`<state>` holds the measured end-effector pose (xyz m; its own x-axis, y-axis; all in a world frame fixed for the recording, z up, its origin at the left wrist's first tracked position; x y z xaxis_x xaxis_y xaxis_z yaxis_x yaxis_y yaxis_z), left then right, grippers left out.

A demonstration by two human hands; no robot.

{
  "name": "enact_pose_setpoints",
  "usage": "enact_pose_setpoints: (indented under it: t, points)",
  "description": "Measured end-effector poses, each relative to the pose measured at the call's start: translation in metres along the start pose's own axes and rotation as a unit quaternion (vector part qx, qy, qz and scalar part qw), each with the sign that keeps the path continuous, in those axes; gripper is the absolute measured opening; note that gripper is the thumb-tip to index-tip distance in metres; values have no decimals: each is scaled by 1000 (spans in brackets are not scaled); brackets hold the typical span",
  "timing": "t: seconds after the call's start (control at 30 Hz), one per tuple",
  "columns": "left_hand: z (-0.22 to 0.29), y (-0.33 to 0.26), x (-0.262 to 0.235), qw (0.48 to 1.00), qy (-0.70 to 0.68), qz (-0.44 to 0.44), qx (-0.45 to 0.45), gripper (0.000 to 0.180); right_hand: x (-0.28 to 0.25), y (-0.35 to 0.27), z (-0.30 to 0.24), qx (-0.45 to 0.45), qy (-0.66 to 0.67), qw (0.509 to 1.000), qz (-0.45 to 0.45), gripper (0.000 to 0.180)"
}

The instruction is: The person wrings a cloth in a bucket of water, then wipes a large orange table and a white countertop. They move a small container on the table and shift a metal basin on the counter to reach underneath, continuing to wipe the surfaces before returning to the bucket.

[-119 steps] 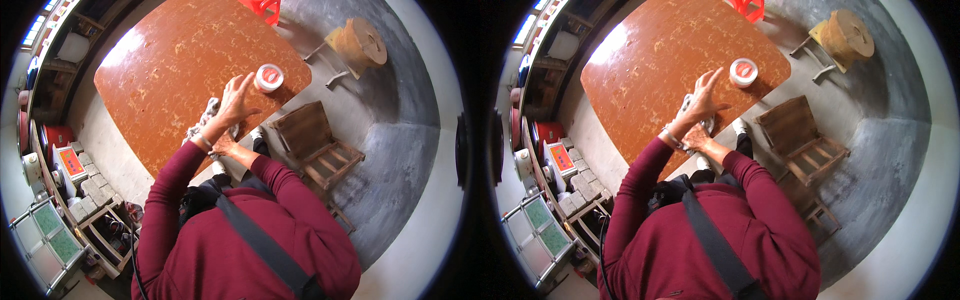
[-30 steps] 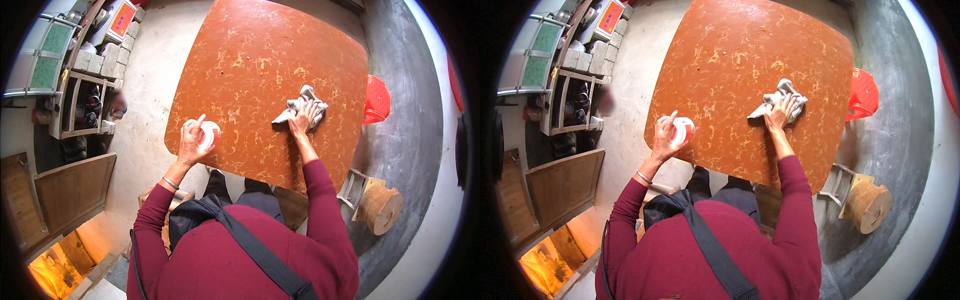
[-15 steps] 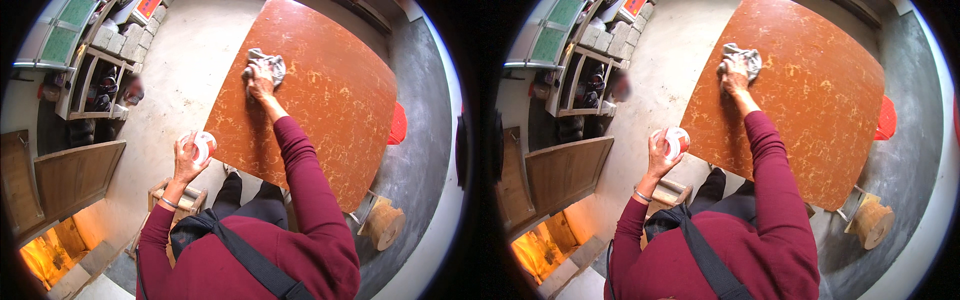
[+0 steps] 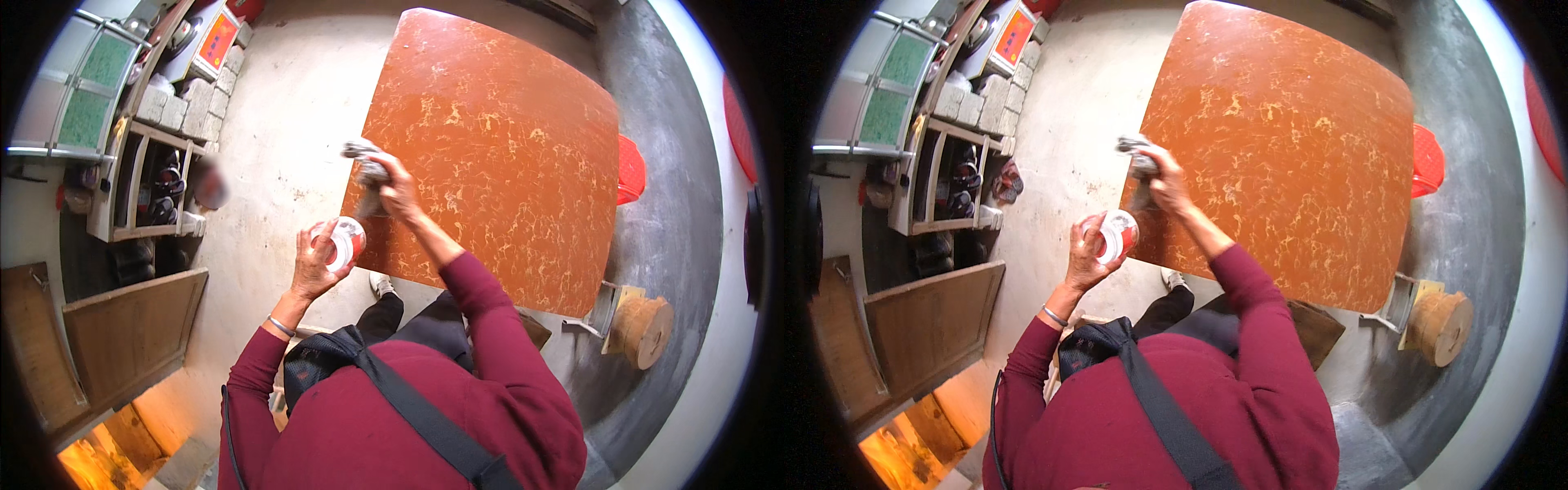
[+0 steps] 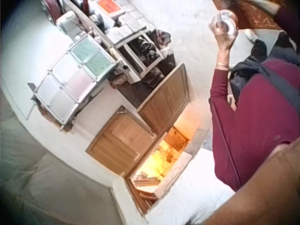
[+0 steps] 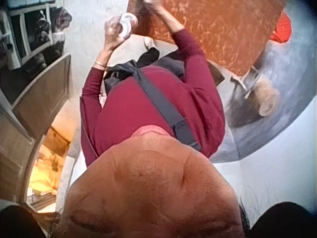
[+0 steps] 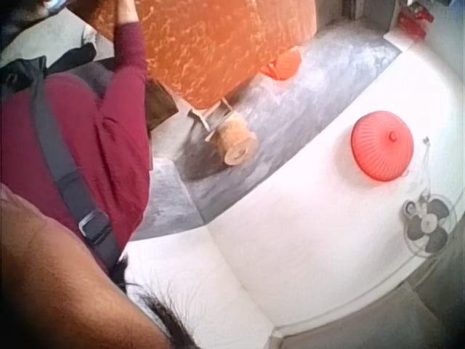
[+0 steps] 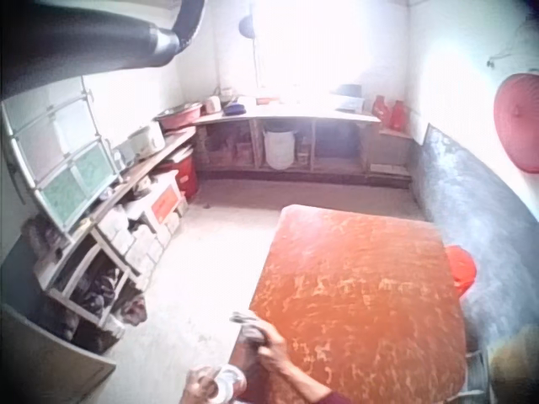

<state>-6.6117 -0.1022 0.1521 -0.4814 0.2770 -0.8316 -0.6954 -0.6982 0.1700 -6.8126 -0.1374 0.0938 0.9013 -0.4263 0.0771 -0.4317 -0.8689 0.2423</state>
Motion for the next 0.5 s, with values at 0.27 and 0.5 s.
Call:
enact_pose_setpoints:
  t: [0.27, 0.5]
  points:
    - [21, 25, 19, 994, -37, -69, 70, 89, -216, -118, 13, 32, -534, 829, 165, 46]
    - [13, 28, 18, 996, -36, -51, 71, 88, -121, -66, 63, -15, -539, 835, 113, 48]
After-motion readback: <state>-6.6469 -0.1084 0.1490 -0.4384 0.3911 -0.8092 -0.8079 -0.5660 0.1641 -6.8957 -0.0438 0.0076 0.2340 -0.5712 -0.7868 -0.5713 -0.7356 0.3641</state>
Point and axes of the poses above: each hand's wrist, its own y-axis towards the middle knuckle, its own x-axis out of the palm, z = x × y, the point moved 10 cm from there along y, towards the middle knuckle, and after that the axes turned 2 degrees about y, right-handed, at the moved point
